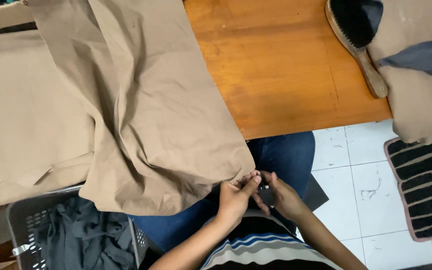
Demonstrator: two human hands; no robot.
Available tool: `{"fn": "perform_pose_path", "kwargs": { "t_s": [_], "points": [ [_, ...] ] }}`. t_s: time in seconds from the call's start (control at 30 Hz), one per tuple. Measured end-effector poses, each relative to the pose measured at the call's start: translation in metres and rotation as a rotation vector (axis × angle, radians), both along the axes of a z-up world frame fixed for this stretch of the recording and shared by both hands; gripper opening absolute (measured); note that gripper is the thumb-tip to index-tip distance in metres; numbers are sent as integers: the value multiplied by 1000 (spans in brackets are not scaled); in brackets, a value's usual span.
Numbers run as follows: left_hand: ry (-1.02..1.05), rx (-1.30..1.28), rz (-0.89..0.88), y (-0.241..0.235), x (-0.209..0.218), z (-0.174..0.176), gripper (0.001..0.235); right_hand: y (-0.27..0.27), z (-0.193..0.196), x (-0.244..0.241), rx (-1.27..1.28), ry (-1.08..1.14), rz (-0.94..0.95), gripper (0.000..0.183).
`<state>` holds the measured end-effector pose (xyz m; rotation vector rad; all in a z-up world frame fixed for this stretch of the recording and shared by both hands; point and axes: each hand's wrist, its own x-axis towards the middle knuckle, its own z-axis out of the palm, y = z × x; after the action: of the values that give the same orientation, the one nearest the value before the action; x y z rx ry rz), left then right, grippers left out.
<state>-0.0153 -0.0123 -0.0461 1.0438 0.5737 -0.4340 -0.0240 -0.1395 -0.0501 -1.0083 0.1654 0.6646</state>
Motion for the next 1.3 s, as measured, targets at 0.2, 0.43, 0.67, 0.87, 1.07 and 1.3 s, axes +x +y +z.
{"fn": "perform_pose_path", "kwargs": {
  "t_s": [0.2, 0.43, 0.67, 0.87, 1.07, 1.3],
  "points": [
    [-325, -134, 43, 11, 9, 36, 21, 4, 5, -4, -149, 146, -96, 40],
    [23, -133, 427, 1, 8, 7, 9, 13, 12, 0, -130, 25, -61, 39],
    [9, -23, 273, 1, 12, 33, 8, 20, 22, 2, -83, -30, -79, 37],
    [-103, 28, 370, -4, 9, 24, 8, 23, 24, 3, -107, -84, -92, 37],
    [-93, 34, 385, -4, 12, 28, 8, 25, 24, 4, -160, -1, -111, 37],
    [-63, 15, 409, -2, 15, 32, 16, 26, 27, 6, -128, -11, -126, 38]
  ]
}}
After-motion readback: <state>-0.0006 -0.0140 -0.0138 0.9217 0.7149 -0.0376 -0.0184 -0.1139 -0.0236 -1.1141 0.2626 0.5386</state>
